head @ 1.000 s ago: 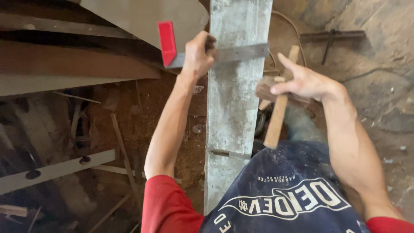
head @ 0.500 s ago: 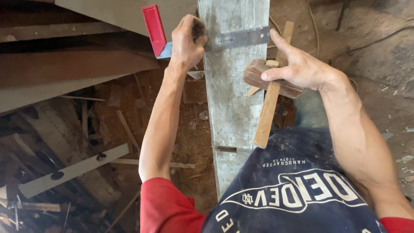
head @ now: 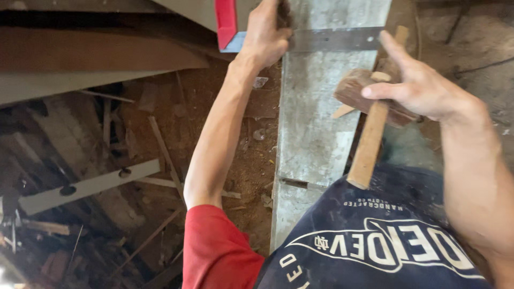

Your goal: The person uses a circular saw to cut a long wooden plank, then retrieves a hand plane and a try square. They repeatedly plane the plank's surface and edges while checking alignment with the square. The person then uses the circular saw again to trim the plank.

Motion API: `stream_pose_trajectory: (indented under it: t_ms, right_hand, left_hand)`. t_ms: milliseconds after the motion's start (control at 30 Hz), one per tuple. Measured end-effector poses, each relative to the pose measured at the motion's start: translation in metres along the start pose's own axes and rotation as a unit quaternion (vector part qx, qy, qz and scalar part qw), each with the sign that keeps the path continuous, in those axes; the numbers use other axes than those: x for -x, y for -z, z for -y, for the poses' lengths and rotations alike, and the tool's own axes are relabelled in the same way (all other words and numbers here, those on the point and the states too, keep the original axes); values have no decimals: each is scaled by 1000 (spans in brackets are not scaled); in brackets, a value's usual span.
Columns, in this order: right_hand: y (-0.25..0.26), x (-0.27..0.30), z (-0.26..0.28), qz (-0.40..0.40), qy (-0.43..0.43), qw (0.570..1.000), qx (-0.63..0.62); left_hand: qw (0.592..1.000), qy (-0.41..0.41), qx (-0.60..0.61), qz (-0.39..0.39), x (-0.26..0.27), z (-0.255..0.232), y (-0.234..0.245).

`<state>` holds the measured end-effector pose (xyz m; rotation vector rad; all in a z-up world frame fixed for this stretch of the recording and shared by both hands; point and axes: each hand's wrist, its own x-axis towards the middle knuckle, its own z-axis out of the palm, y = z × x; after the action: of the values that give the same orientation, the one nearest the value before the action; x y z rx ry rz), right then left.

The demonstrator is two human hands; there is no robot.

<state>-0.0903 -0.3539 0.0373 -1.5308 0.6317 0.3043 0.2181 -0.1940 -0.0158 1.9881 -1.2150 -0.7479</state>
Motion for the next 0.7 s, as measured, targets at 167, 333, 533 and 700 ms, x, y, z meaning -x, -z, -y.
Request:
stream_pose_trajectory:
  t_ms: [167, 333, 533, 700]
  right_hand:
    - [-2, -1, -7, -3, -23, 1000, 8]
    - [-4, -6, -14, 3, -13, 1000, 16]
    - [-3, -7, -15, 9, -9, 1000, -4]
    - [-4, -5, -13, 5, -30, 999, -37]
  left_hand:
    - [993, -90, -70, -27, -3, 26, -13]
    - [998, 3, -54, 24, -1, 34, -21]
    - [996, -72, -39, -26, -3, 21, -16]
    - [997, -22, -78, -18, -11, 33, -24]
